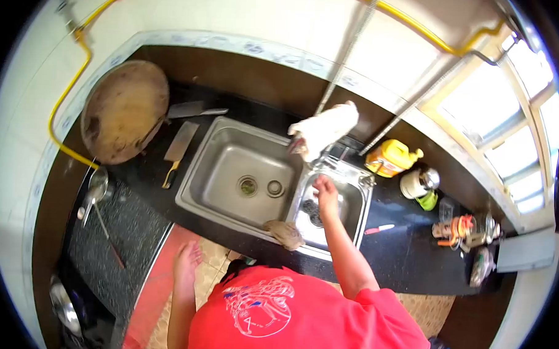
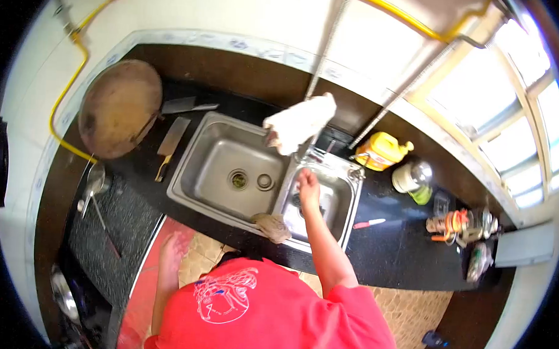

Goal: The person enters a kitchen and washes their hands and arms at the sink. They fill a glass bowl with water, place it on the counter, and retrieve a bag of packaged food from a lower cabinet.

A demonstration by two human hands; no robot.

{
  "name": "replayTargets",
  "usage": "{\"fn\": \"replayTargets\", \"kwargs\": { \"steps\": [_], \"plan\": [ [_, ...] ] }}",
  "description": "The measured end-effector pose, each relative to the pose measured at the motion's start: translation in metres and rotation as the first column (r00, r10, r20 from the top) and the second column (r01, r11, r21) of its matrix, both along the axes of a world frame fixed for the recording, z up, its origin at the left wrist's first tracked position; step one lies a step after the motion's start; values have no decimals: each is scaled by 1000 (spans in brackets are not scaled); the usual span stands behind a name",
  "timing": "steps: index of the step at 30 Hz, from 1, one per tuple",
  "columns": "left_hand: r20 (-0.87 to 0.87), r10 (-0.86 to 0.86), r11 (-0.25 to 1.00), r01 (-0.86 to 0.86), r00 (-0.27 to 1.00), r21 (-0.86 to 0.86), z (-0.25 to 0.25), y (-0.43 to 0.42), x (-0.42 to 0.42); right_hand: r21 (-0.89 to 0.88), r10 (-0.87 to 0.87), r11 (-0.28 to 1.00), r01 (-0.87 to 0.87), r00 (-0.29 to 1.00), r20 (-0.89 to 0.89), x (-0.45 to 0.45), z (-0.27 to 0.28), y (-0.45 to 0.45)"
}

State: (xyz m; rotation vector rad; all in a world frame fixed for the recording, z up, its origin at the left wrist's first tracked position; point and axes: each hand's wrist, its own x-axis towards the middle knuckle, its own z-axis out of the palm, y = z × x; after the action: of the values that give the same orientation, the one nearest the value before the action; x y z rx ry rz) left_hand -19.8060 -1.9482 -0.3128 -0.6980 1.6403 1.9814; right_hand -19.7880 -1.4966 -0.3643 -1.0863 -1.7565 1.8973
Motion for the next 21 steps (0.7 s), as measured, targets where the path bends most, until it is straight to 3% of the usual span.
{"fn": "replayTargets", "kwargs": {
  "steps": [3,5,6,11,17,19,21],
  "plan": [
    [39,-5,999,3,999,41,-10,3,-7,-128,-328,943,308,928,-175,-29,27,47],
    [33,-54,998,54,998,15,-6,20,-17,-130,-405,914,384,862,-304,-44,10,82],
    [7,-122,992,122,993,-37,-4,34,-23,-143,-424,905,400,869,-254,-50,15,96],
    [-27,-371,921,364,928,-140,2,108,-52,-137,-354,933,334,921,-165,-59,22,116],
    [-73,-394,918,390,916,-63,4,168,-61,-123,-311,947,295,941,-136,-38,13,101],
    [-52,-400,916,399,915,-39,8,165,-53,-42,-172,985,169,982,-83,-13,5,72],
    [-75,-415,909,416,907,1,6,160,-55,227,39,971,-79,984,175,22,-25,33]
  ]
}}
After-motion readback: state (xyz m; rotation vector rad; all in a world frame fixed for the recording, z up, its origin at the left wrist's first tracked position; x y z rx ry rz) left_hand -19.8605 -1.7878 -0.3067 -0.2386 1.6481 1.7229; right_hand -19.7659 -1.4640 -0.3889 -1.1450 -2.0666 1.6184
